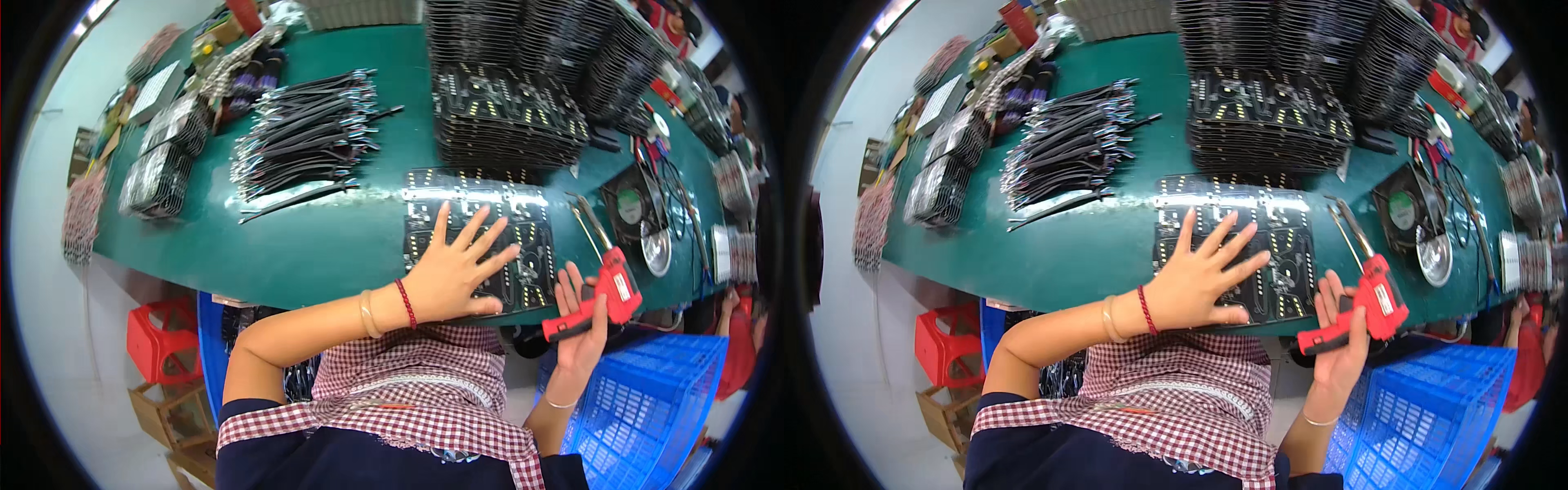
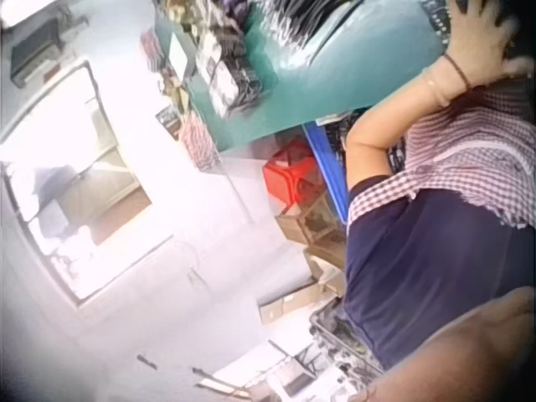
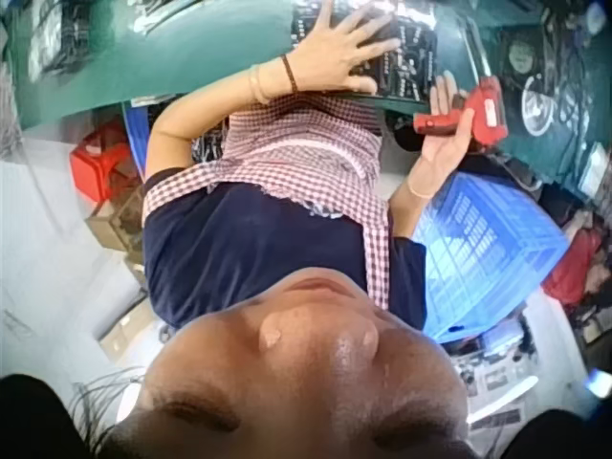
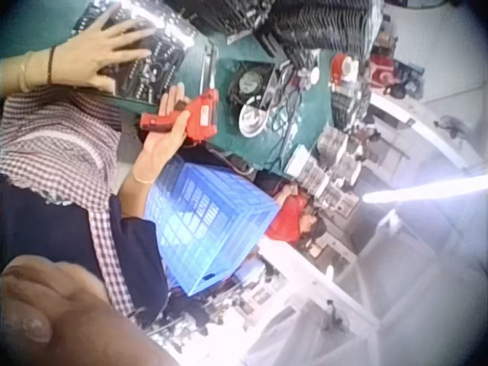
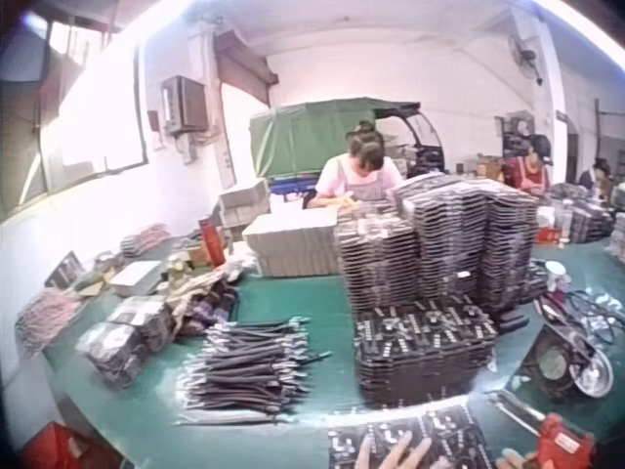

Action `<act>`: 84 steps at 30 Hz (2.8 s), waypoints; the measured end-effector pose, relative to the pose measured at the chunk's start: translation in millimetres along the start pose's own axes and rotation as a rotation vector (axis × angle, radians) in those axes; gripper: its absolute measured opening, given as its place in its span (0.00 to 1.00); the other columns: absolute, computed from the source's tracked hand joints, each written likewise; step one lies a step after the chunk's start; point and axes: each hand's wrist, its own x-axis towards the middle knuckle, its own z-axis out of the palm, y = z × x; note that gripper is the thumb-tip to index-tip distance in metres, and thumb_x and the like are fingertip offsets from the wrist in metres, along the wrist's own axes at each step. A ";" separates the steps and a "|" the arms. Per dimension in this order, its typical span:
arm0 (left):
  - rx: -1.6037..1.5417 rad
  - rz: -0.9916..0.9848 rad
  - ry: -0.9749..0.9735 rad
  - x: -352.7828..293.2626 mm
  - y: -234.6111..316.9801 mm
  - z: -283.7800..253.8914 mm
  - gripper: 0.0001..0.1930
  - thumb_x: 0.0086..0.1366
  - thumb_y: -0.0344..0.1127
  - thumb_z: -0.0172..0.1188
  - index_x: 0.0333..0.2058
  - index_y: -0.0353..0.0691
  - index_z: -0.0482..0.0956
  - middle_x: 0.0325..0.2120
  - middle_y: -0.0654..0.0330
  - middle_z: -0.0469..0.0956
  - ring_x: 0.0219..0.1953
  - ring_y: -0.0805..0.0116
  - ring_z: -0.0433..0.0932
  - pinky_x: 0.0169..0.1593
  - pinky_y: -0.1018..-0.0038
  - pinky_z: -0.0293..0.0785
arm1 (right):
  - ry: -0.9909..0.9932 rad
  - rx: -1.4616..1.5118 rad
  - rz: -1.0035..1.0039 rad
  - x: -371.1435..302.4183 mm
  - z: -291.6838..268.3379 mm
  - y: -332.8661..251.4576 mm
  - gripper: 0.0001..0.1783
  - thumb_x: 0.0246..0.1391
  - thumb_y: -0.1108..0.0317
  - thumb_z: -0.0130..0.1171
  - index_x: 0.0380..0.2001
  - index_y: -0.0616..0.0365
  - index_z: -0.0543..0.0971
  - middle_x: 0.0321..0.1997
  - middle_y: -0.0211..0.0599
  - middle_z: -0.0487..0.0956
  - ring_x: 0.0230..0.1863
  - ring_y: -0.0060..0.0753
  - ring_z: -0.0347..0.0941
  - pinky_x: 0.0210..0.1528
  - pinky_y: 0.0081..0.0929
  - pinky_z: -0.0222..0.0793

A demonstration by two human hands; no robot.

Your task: The person solders wires onto circuit boards using a soldering iron, places a completed board into a plastic crate, and takes another board from a stack to solder more wires onto it.

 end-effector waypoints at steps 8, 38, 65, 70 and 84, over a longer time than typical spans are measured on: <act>0.310 -0.435 0.393 -39.4 -190.1 -102.4 0.11 0.53 0.26 0.61 0.37 0.37 0.76 0.37 0.55 0.73 0.44 0.54 0.72 0.49 0.65 0.70 | -0.003 -0.211 -0.098 -13.9 7.9 -21.0 0.24 0.67 0.51 0.44 0.54 0.60 0.66 0.45 0.46 0.74 0.45 0.36 0.71 0.52 0.35 0.67; -0.218 0.025 0.155 -44.9 -128.3 -43.9 0.21 0.51 0.20 0.57 0.45 0.44 0.80 0.31 0.59 0.72 0.31 0.62 0.72 0.33 0.69 0.72 | -0.062 -0.676 0.203 -8.7 108.6 9.7 0.27 0.62 0.52 0.52 0.49 0.68 0.68 0.17 0.33 0.69 0.12 0.18 0.60 0.16 0.20 0.60; -0.084 -0.018 0.107 -47.7 -126.8 -45.4 0.22 0.50 0.23 0.58 0.47 0.39 0.79 0.33 0.58 0.71 0.32 0.64 0.72 0.33 0.72 0.74 | -0.093 -0.689 0.334 -15.0 117.7 38.6 0.22 0.60 0.54 0.55 0.43 0.65 0.69 0.17 0.33 0.68 0.15 0.21 0.62 0.19 0.20 0.61; -0.083 -0.018 0.107 -47.9 -125.8 -46.4 0.22 0.50 0.23 0.58 0.46 0.39 0.79 0.33 0.57 0.71 0.32 0.64 0.73 0.33 0.72 0.74 | -0.129 -0.715 0.341 -13.5 116.1 37.4 0.21 0.60 0.55 0.55 0.41 0.64 0.70 0.17 0.33 0.69 0.16 0.21 0.62 0.19 0.21 0.61; -0.067 -0.030 0.086 -46.4 -122.7 -48.1 0.20 0.51 0.24 0.57 0.45 0.37 0.78 0.33 0.57 0.69 0.32 0.64 0.72 0.33 0.71 0.73 | -0.102 -0.841 0.372 -16.6 122.1 36.9 0.15 0.60 0.60 0.53 0.29 0.63 0.73 0.17 0.32 0.70 0.16 0.21 0.63 0.21 0.21 0.60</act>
